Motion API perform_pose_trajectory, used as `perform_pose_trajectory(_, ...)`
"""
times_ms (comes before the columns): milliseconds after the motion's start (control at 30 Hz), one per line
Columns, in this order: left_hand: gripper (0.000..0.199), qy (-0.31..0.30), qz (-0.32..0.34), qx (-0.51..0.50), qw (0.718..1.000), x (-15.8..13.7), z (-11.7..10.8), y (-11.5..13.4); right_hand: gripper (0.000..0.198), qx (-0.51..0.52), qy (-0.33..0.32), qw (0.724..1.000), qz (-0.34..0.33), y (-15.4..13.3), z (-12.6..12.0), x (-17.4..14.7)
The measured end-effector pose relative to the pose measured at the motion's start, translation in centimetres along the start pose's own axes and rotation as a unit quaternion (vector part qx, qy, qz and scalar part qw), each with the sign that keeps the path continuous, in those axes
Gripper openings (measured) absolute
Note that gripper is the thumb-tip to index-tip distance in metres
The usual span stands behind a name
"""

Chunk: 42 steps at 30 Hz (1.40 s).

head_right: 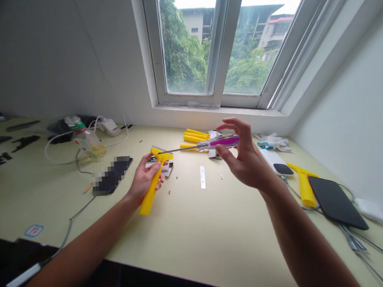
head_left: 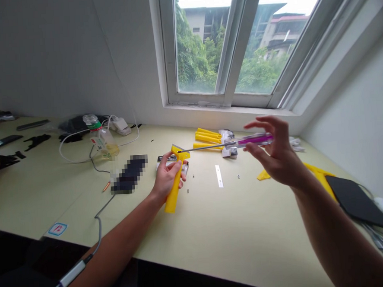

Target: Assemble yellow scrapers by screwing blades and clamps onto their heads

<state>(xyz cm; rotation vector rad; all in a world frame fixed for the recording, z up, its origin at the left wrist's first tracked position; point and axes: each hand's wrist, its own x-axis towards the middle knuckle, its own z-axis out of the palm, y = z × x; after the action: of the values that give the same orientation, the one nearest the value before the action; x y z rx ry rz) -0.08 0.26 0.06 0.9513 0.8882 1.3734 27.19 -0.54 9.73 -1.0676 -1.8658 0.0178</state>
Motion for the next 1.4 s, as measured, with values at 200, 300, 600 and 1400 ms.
perform_pose_trajectory(200,0.06,-0.003,0.0,-0.005,1.0,0.0,-0.1,0.0,0.046,0.007,0.001,1.0,0.003,-0.1,-0.3,0.0)
perform_pose_trajectory(300,0.059,-0.009,0.0,-0.009,1.0,0.0,-0.1,0.0,0.036,-0.004,0.025,1.0,0.019,0.2,-0.2,0.1)
perform_pose_trajectory(600,0.054,-0.002,0.005,-0.008,1.0,0.2,-0.4,0.1,0.035,0.044,0.001,0.998,0.047,0.7,-0.1,0.0)
perform_pose_trajectory(1400,0.052,0.07,0.116,-0.072,0.988,1.1,-1.6,2.2,0.039,0.005,-0.269,0.962,-0.049,1.5,5.2,-14.9)
